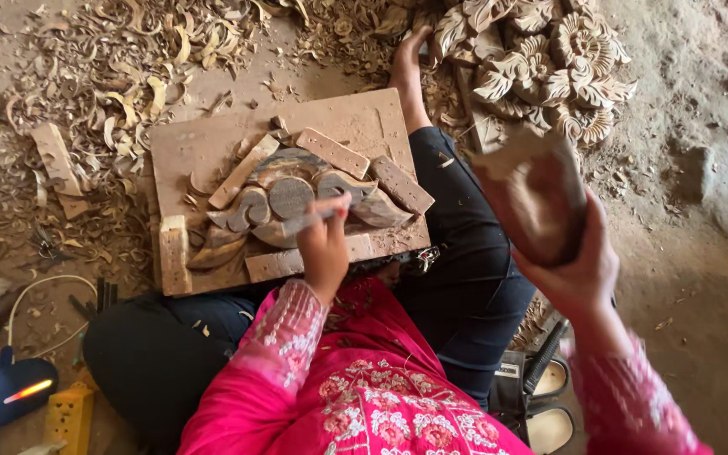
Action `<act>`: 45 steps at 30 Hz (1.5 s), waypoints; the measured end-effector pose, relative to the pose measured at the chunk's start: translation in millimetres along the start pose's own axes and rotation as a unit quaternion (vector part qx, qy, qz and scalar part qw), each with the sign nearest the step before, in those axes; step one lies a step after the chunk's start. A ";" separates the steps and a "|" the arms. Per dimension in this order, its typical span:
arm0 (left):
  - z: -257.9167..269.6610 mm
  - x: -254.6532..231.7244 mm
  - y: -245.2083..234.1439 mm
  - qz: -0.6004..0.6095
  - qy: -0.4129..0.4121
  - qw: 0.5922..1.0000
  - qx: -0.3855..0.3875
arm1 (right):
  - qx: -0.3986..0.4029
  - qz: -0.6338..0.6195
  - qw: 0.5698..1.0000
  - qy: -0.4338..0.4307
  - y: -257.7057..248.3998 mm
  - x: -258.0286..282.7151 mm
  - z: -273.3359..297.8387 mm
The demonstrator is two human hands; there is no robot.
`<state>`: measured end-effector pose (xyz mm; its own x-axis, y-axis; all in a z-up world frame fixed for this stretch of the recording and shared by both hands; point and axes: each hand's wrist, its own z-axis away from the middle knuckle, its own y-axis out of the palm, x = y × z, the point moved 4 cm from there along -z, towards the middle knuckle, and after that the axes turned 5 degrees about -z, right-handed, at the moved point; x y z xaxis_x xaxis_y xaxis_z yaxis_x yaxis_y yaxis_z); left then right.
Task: The person carves a decorative floral pattern into a rectangular wooden block using a chisel and a wooden mallet. They repeatedly strike the chisel to remove wood shavings and refine the design.
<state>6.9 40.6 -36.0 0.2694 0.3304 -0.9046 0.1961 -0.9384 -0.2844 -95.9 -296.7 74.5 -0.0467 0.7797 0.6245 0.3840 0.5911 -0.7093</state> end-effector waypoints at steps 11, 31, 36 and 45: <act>-8.2 -0.7 3.1 0.055 0.053 0.997 -0.016 | -0.041 0.013 0.968 0.246 11.5 -85.2 90.1; -70.5 -16.0 40.7 -0.258 0.127 0.934 0.214 | -0.032 0.004 0.980 0.198 7.4 -44.0 61.2; -70.1 -23.6 54.3 -0.337 0.217 0.889 0.222 | -0.059 -0.170 0.983 -0.034 -3.1 -1.3 -15.2; -84.4 -17.2 54.7 -0.297 0.142 0.904 0.272 | 0.074 0.127 0.967 -0.207 34.8 76.8 -127.6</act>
<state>92.6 -7.9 -9.3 0.5153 0.7324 -0.4451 -0.0868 -0.4721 -0.8773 31.5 -242.6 139.5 -0.3459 0.9015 0.2602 0.2964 0.3681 -0.8813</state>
